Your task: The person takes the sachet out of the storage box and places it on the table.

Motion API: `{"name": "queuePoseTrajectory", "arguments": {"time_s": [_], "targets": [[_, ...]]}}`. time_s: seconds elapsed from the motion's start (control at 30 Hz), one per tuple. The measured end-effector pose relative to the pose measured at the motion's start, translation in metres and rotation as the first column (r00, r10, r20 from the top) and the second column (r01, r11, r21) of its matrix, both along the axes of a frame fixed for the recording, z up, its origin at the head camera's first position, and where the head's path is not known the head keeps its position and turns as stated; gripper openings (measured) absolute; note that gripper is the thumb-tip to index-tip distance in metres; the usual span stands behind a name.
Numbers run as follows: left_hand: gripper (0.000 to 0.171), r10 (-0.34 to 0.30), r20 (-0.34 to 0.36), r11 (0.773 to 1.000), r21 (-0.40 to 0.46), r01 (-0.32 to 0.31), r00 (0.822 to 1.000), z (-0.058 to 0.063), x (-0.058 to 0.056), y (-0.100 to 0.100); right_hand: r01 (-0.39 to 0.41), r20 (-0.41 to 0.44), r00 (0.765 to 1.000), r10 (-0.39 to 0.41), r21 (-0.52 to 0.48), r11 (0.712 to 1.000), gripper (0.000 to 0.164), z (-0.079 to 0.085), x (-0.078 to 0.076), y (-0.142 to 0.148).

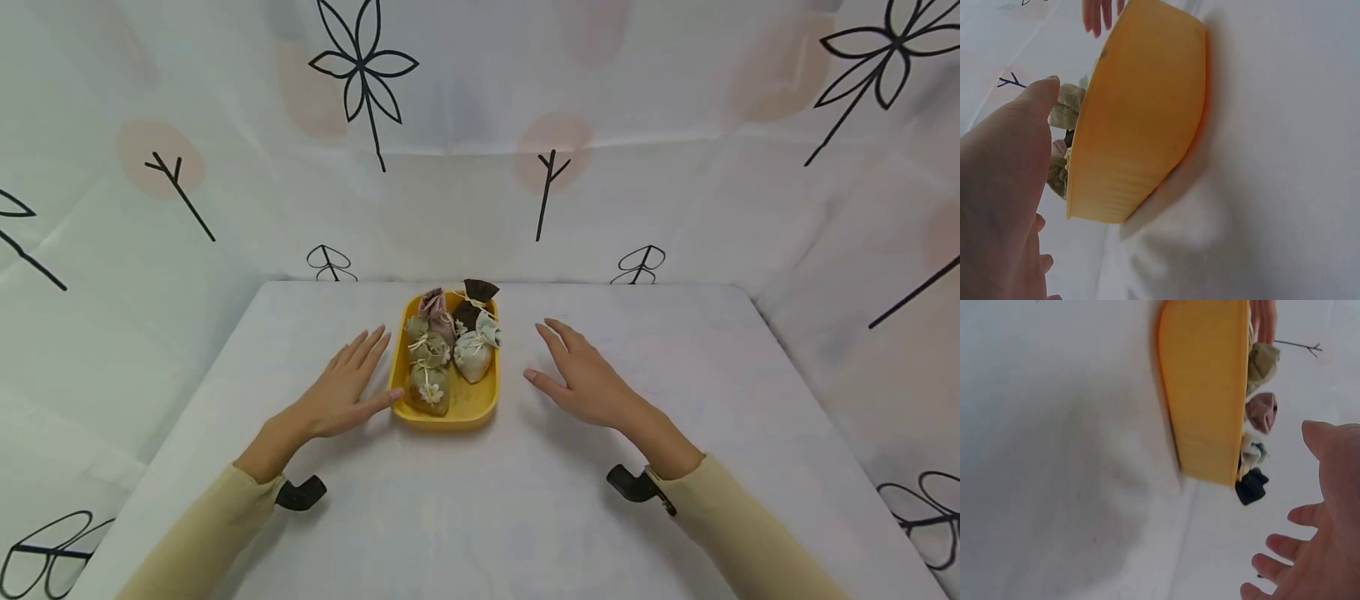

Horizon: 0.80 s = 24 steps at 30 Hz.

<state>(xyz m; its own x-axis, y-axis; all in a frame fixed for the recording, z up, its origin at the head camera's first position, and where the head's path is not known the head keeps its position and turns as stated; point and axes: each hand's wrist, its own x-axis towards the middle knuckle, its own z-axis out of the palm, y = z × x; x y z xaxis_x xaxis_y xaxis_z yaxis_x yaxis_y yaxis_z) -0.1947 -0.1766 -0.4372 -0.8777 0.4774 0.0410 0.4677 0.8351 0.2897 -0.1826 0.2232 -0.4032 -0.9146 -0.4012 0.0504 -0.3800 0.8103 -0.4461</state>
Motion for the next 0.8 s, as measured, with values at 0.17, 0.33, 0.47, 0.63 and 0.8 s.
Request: {"name": "queuePoseTrajectory", "arguments": {"time_s": [0.17, 0.33, 0.47, 0.63, 0.8], "targets": [[0.103, -0.023, 0.022, 0.999, 0.027, 0.022, 0.999, -0.003, 0.006, 0.002, -0.038, 0.007, 0.999, 0.039, -0.058, 0.998, 0.08, -0.001, 0.005, -0.014], [0.112, -0.048, 0.042, 0.997, 0.057, 0.045, 0.998, -0.005, 0.01, 0.005, -0.069, 0.032, 0.997, 0.073, -0.108, 0.992, 0.077, 0.001, 0.005, -0.029], [0.121, -0.077, 0.051, 0.996, 0.055, 0.075, 0.996, -0.009, 0.008, 0.007, -0.091, 0.039, 0.994, 0.098, -0.145, 0.985, 0.074, 0.003, 0.004, -0.04], [0.12, -0.098, 0.079, 0.991, 0.098, 0.09, 0.992, -0.01, 0.006, 0.01, -0.116, 0.038, 0.991, 0.126, -0.193, 0.974, 0.071, 0.006, 0.002, -0.051], [0.114, -0.108, 0.097, 0.988, 0.118, 0.096, 0.989, -0.011, 0.005, 0.014, -0.149, 0.017, 0.987, 0.159, -0.258, 0.955, 0.065, 0.005, 0.002, -0.061]]}}
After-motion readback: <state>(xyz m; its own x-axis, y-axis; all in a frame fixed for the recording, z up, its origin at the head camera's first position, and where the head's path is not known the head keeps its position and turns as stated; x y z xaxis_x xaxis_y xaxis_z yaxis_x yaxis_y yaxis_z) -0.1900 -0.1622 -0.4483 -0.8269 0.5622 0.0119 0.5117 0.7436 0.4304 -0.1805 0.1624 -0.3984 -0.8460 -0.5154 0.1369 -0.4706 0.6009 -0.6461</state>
